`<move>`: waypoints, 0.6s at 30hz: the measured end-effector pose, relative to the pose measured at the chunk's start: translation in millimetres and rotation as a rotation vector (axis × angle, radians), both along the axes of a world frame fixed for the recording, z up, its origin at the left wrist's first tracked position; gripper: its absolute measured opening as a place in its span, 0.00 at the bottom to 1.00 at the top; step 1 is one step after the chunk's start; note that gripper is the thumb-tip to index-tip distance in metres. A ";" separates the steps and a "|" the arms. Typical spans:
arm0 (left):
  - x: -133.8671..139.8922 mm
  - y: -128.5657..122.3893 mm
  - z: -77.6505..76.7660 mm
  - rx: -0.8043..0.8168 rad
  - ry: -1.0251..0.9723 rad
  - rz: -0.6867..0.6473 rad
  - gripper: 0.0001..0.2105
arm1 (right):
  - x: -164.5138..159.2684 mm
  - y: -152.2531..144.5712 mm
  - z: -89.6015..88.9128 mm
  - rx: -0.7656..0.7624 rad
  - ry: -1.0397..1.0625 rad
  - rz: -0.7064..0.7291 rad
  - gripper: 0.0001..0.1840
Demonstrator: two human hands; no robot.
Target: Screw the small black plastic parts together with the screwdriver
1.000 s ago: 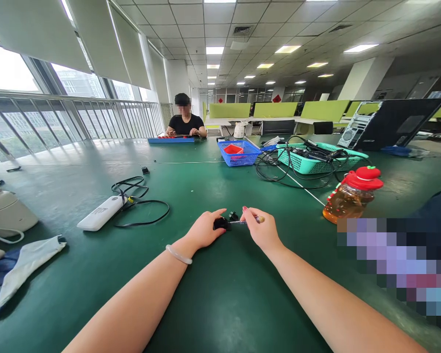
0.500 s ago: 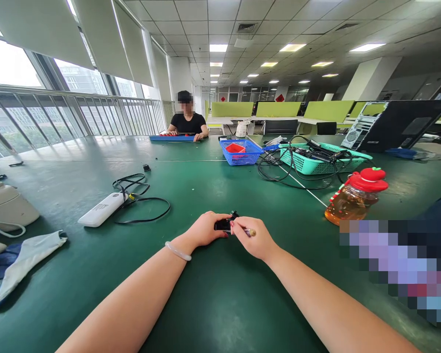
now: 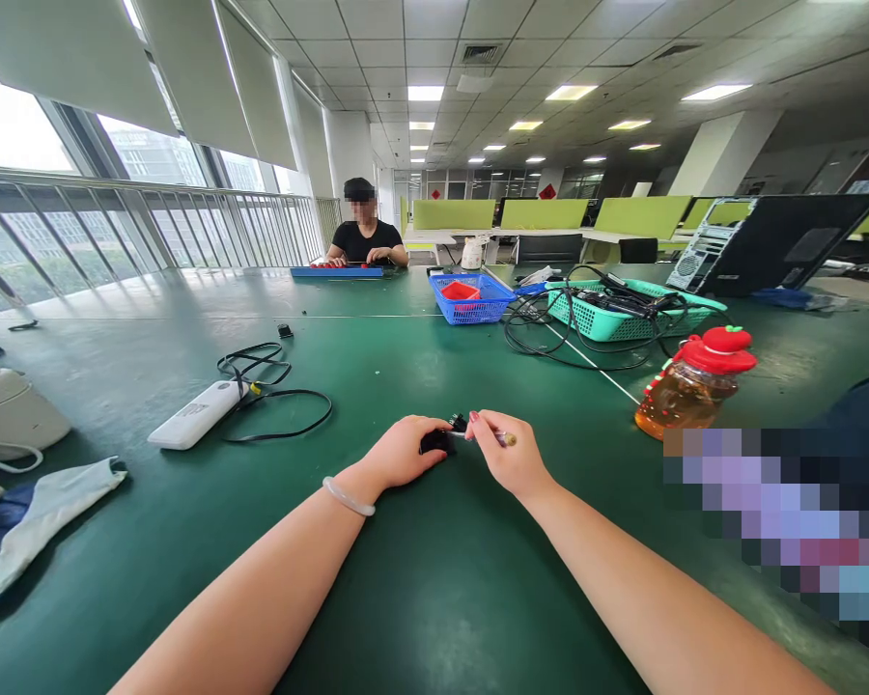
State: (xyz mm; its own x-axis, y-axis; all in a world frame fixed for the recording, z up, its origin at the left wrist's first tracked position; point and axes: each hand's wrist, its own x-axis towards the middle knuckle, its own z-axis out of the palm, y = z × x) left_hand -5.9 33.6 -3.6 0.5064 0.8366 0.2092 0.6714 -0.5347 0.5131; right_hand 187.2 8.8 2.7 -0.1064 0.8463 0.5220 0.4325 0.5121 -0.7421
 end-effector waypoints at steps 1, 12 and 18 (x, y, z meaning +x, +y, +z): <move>-0.2 -0.5 0.6 0.014 -0.005 -0.003 0.20 | 0.0 0.3 -0.3 -0.010 0.006 0.002 0.25; -3.8 8.1 -6.7 0.177 -0.068 0.203 0.19 | 13.4 16.2 -6.8 -0.115 0.412 -0.154 0.27; -6.2 12.2 -10.8 0.107 0.174 0.314 0.18 | 20.2 29.8 -17.8 -0.255 0.322 -0.234 0.25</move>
State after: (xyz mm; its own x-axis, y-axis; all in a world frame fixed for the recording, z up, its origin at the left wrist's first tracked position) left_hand -12.0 45.8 -14.4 0.2641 0.9349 0.2371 0.8835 -0.3331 0.3294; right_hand 207.4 38.6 -15.1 0.2355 0.9337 0.2696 0.2420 0.2123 -0.9468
